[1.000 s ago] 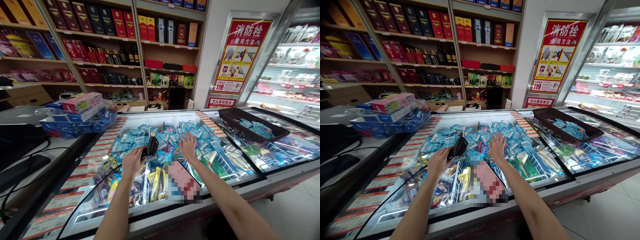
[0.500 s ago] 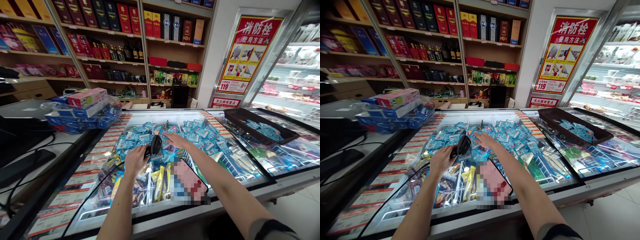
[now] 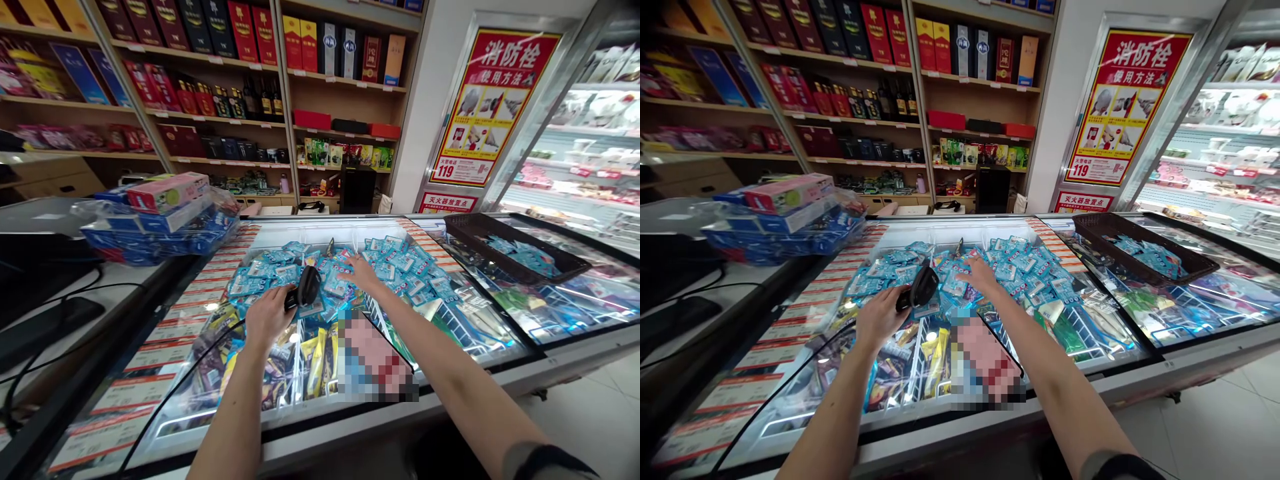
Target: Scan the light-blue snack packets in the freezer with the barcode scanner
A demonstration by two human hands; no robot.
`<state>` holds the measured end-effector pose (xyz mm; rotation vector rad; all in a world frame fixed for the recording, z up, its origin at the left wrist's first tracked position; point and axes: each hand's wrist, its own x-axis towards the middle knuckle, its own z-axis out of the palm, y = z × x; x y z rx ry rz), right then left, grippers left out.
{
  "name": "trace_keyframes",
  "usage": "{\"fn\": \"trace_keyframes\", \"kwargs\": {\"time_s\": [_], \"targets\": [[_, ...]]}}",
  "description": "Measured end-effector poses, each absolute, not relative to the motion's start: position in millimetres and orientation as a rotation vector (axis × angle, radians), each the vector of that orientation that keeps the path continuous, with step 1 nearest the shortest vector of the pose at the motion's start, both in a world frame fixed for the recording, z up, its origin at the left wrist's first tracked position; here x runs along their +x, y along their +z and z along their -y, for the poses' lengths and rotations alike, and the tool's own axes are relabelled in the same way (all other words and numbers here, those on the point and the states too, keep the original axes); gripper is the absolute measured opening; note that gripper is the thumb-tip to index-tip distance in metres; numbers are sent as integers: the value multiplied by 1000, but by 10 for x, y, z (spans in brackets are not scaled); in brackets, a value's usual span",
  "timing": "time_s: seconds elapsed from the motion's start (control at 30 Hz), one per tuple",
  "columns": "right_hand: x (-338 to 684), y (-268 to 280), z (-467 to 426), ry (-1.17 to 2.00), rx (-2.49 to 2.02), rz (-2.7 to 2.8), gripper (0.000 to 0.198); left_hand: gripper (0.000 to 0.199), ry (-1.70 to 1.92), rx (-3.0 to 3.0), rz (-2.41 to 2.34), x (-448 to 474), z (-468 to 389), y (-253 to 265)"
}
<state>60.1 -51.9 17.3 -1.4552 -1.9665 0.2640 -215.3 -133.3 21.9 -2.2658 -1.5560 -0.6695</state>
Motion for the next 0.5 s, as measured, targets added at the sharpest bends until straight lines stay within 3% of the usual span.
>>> {"fn": "trace_keyframes", "kwargs": {"time_s": [0.1,0.27,0.5], "targets": [[729,47,638,338,-1387,1667,35,40,-676,-2270,1529,-2141,1345,231],[884,-170,783,675,-1181,1302,35,36,-648,-2276,1478,-2114,1332,230],[953,-262,762,696,-1141,1194,30,35,-530,-2376,1419,-1913,1255,305]]}}
